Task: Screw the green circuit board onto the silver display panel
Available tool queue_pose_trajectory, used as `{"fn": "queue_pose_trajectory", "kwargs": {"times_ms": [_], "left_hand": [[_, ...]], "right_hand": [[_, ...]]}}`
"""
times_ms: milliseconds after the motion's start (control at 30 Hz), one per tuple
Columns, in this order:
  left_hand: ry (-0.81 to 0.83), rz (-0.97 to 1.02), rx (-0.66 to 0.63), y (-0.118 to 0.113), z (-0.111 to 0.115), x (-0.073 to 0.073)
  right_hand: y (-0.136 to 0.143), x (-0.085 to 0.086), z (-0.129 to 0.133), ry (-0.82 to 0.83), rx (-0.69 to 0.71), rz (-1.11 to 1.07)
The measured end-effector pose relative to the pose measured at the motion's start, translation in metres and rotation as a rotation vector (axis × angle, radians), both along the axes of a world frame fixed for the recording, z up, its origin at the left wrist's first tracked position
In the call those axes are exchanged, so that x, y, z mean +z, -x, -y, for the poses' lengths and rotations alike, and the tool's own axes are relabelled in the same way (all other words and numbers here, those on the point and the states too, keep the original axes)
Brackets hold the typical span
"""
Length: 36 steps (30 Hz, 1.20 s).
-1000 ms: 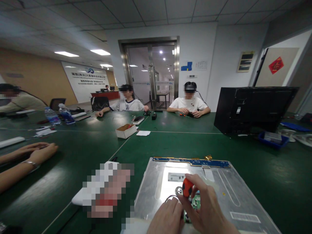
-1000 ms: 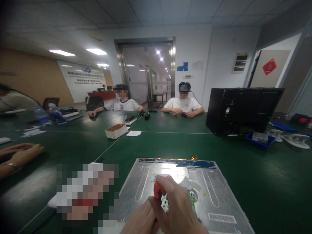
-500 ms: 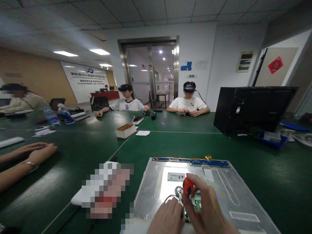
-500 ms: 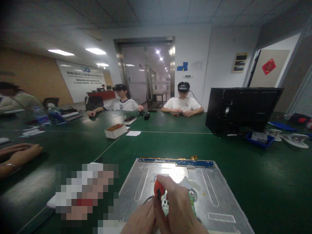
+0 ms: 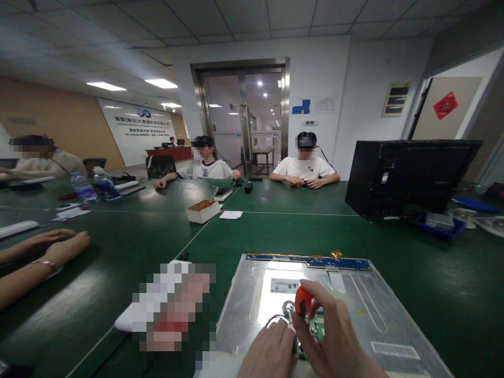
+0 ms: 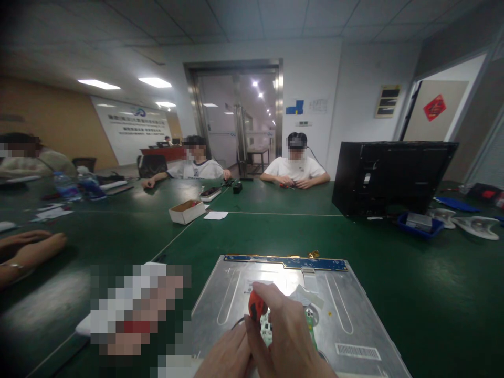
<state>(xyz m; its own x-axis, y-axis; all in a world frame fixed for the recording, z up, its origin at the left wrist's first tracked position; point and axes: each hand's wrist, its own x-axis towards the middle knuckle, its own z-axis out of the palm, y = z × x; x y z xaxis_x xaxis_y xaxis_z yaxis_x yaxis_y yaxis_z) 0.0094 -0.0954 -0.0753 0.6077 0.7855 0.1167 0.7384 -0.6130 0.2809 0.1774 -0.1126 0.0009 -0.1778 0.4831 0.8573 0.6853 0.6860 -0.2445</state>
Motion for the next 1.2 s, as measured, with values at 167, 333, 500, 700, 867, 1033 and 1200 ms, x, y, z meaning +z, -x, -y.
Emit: {"fn": "queue_pose_trajectory", "kwargs": {"times_ms": [167, 333, 500, 700, 867, 1033, 1200], "left_hand": [[-0.013, 0.007, 0.013, -0.001, 0.000, 0.000], [-0.015, 0.028, 0.017, 0.000, 0.002, 0.003], [-0.009, 0.033, 0.006, -0.001, 0.003, 0.007], [-0.003, 0.056, -0.105, 0.010, 0.003, 0.018], [-0.026, 0.107, -0.120, 0.014, 0.005, 0.023], [0.000, 0.107, -0.103, 0.012, 0.005, 0.024], [0.013, 0.128, -0.094, 0.010, 0.004, 0.024]], "right_hand": [[0.003, 0.009, 0.000, 0.007, 0.034, -0.013], [0.005, 0.015, 0.001, 0.013, 0.057, -0.040], [0.005, 0.016, 0.002, 0.035, 0.066, -0.044], [0.000, 0.002, -0.001, 0.002, 0.006, -0.008], [-0.001, 0.001, 0.000, -0.009, -0.008, -0.003], [0.005, 0.019, 0.001, -0.012, 0.070, -0.068], [0.007, 0.026, 0.000, 0.013, 0.121, -0.094]]}}
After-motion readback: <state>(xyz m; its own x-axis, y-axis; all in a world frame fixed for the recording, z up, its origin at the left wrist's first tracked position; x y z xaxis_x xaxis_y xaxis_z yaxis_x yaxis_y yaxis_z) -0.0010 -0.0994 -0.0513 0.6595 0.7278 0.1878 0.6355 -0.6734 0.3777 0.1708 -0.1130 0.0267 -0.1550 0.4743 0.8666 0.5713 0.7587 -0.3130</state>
